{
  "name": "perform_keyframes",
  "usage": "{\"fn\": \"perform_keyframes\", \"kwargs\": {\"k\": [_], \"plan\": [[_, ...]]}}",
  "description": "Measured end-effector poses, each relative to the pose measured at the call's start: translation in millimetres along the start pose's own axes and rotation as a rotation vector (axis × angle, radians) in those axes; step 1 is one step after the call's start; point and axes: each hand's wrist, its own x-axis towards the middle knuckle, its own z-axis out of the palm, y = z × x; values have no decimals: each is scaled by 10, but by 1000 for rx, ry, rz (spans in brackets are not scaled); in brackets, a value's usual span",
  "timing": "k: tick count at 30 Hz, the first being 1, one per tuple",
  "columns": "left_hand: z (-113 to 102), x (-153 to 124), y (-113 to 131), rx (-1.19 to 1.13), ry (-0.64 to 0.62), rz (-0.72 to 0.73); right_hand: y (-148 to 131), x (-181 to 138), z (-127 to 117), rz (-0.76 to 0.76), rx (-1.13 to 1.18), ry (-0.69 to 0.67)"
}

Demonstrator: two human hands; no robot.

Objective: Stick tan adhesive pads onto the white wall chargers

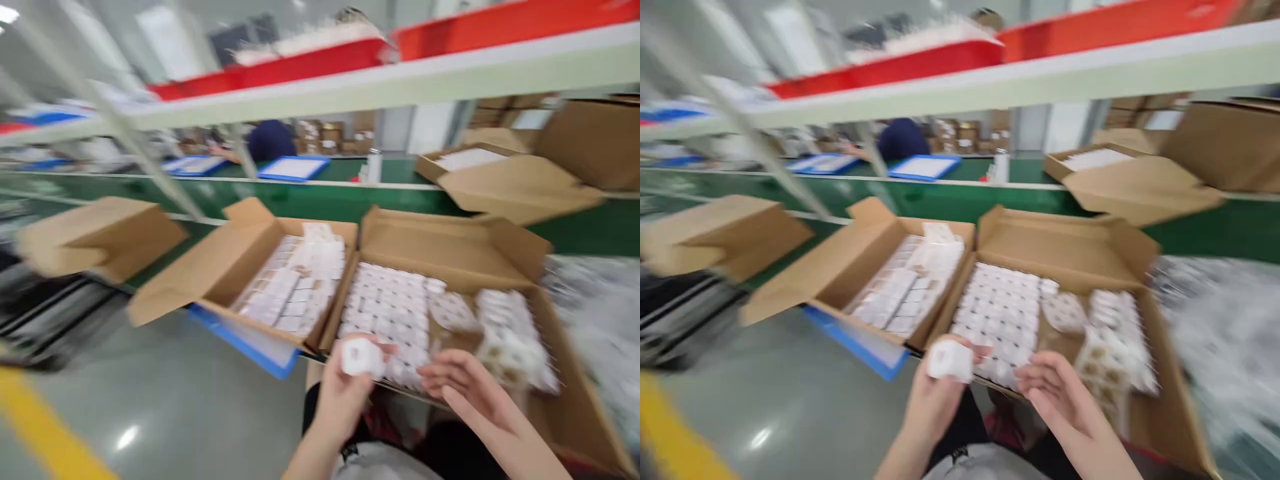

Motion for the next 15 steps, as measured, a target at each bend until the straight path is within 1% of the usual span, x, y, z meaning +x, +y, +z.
{"fn": "perform_keyframes", "kwargs": {"k": [2, 3, 4, 7, 10, 13, 15], "plan": [[-90, 106, 45, -100, -47, -99, -96, -160, -128, 39, 6, 44], [-110, 176, 63, -126, -48, -143, -142, -203, -203, 36, -32, 68], [-106, 239, 78, -137, -2, -176, -183, -236, -287, 25, -90, 107], [23, 329, 109, -145, 76, -259, -263, -337, -554, 2, -265, 269], [205, 339, 109, -139, 69, -265, -285, -421, -752, 0, -389, 399], [313, 370, 98, -93, 54, -252, -258, -382, -843, -23, -515, 478], [339, 403, 103, -45, 36, -298, -219, -273, -864, -63, -601, 531]]}}
